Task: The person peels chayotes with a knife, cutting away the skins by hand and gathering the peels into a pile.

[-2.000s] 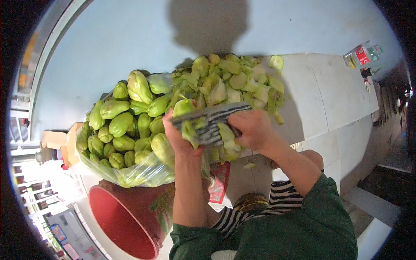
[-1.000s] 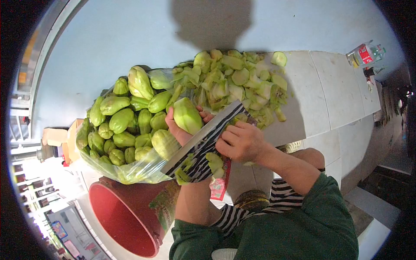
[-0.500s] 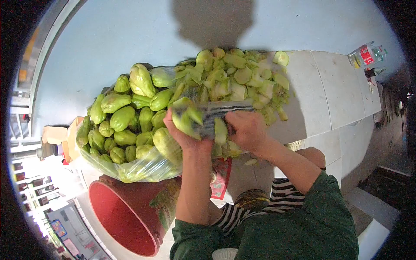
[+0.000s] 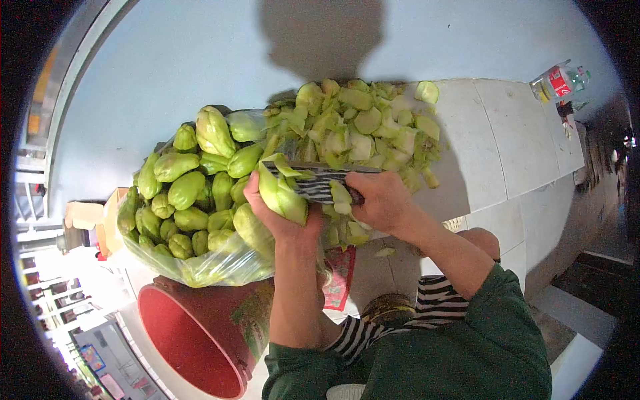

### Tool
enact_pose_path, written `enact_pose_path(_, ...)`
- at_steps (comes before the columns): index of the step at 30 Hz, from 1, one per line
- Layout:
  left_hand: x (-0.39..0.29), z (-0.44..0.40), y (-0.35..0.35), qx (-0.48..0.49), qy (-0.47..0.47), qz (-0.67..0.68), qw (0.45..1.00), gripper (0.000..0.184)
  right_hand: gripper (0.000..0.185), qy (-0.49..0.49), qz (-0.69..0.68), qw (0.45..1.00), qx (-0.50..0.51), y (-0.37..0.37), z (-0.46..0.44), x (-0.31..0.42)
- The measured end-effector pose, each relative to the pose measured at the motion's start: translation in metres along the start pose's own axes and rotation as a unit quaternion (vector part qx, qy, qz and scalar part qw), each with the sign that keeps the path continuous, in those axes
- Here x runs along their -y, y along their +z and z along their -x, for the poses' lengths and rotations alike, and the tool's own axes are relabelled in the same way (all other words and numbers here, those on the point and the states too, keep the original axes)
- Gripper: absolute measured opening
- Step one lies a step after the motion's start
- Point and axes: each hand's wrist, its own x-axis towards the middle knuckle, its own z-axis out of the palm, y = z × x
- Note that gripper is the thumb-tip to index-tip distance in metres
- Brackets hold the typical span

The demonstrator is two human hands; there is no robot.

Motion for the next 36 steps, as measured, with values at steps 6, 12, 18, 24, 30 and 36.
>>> enact_pose_path(6, -0.004, -0.007, -0.021, 0.057, -0.035, -0.005, 0.998, 0.041, 0.018, 0.006, -0.045, 0.999, -0.012, 0.000, 0.000, 0.005)
enact_pose_path(12, -0.004, -0.011, -0.026, 0.155, -0.097, 0.046, 0.982, 0.047, 0.023, 0.078, -0.001, 0.997, 0.017, -0.001, -0.005, -0.015)
enact_pose_path(18, -0.004, -0.008, -0.004, -0.088, 0.004, 0.036, 0.995, 0.048, 0.028, -0.064, 0.009, 0.997, 0.041, -0.007, 0.003, -0.006)
enact_pose_path(24, -0.007, -0.026, -0.047, 0.092, -0.074, -0.003, 0.993, 0.061, 0.021, -0.219, 0.089, 0.971, -0.035, -0.001, 0.010, -0.001)
enact_pose_path(30, -0.010, -0.021, -0.033, 0.144, -0.149, 0.087, 0.974, 0.066, 0.021, -0.238, 0.095, 0.966, -0.027, 0.004, 0.012, -0.004)
enact_pose_path(36, -0.013, -0.020, -0.027, 0.119, -0.062, 0.041, 0.990, 0.059, 0.026, -0.223, 0.040, 0.973, -0.054, 0.002, 0.013, -0.006)
